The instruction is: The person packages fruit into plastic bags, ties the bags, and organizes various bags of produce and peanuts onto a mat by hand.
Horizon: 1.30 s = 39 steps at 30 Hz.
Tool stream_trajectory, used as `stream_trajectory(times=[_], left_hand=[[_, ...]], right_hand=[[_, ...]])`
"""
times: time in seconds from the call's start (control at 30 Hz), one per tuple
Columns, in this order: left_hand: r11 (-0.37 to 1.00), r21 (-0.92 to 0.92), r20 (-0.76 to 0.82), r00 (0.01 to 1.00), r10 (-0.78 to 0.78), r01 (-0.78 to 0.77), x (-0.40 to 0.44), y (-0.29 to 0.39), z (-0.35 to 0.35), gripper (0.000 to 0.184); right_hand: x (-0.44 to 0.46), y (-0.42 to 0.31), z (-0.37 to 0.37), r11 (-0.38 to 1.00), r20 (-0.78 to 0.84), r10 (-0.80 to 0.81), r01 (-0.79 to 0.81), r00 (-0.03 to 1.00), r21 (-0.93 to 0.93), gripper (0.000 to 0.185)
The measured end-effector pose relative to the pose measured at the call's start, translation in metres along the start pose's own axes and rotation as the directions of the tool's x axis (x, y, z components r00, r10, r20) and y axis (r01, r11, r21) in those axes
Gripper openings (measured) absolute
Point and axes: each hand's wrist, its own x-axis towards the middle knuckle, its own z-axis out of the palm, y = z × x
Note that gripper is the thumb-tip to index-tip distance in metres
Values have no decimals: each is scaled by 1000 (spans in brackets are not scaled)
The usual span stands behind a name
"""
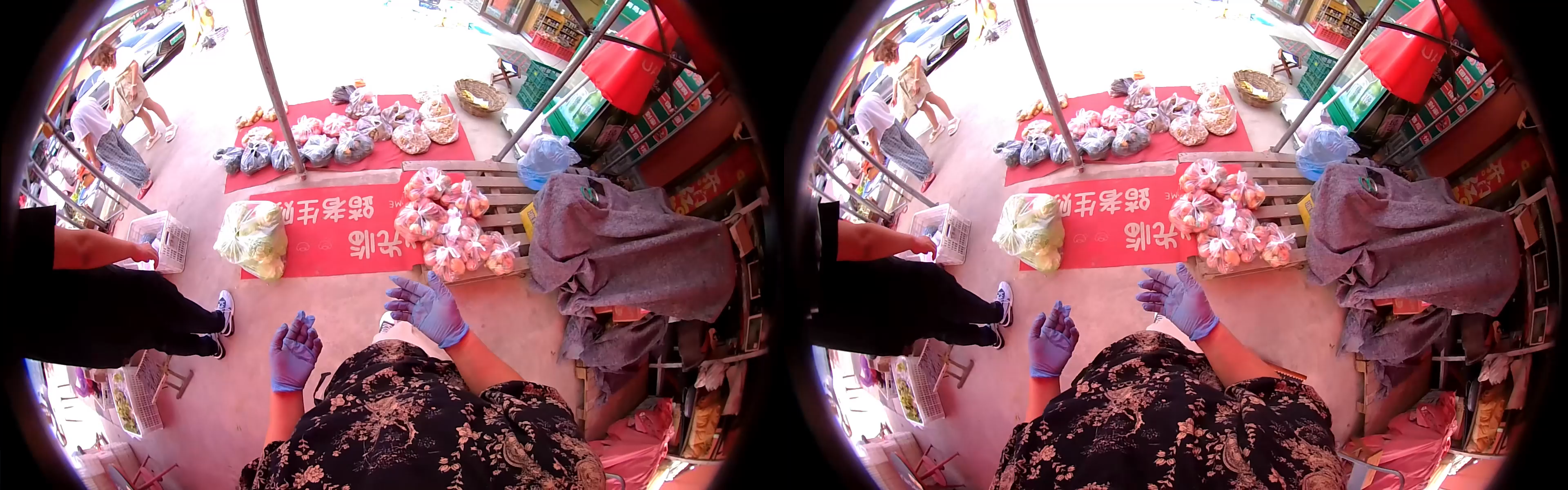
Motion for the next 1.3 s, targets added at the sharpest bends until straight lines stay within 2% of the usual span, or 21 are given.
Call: stream_trajectory(times=[0.07, 0.2, 0.33, 0.43, 0.53, 0.63, 0.77, 0.87, 0.97, 1.13, 1.23, 1.27, 1.3], left_hand=[[1000, 14, -68, 998, 19, -18, 19, 5, 6, 28], [993, 88, -97, 992, 86, -77, 46, 16, 27, 18], [991, 75, 12, 993, 114, -115, 69, 27, 52, 13], [984, 75, -108, 980, 169, -162, 89, 25, 69, 14], [995, 70, -144, 986, 80, -71, 119, 23, 67, 15], [998, 40, -237, 970, -44, 55, 151, 29, 73, 17], [979, 115, -128, 980, -154, 169, 193, 53, 108, 17], [957, 211, -104, 978, -180, 199, 223, 76, 128, 16], [934, 216, -77, 959, -273, 283, 248, 110, 136, 17], [885, 297, -118, 934, -338, 358, 288, 172, 134, 19], [836, 356, -195, 908, -371, 418, 317, 204, 127, 19], [829, 362, -128, 903, -409, 427, 330, 212, 120, 26], [809, 398, -144, 901, -410, 432, 341, 219, 118, 28]], right_hand=[[22, -12, -5, 1000, 35, 9, -9, 999, 0, 67], [70, -40, -6, 998, 111, 29, -34, 993, 44, 65], [110, -66, -3, 996, 192, 89, -93, 977, 12, 66], [128, -86, -6, 996, 153, 89, -84, 984, -36, 67], [127, -107, -9, 999, 115, 18, -13, 993, -43, 68], [122, -118, -20, 999, 7, -39, 39, 999, -20, 69], [124, -125, -24, 985, -82, -162, 167, 983, 49, 71], [139, -122, -14, 966, -109, -227, 238, 968, 104, 68], [166, -110, -1, 946, -140, -272, 291, 952, 143, 66], [224, -88, 6, 918, -168, -330, 357, 929, 171, 64], [260, -78, 1, 891, -177, -352, 387, 919, 238, 66], [270, -74, -2, 879, -197, -350, 393, 916, 268, 66], [281, -71, -7, 868, -216, -348, 401, 912, 292, 67]])
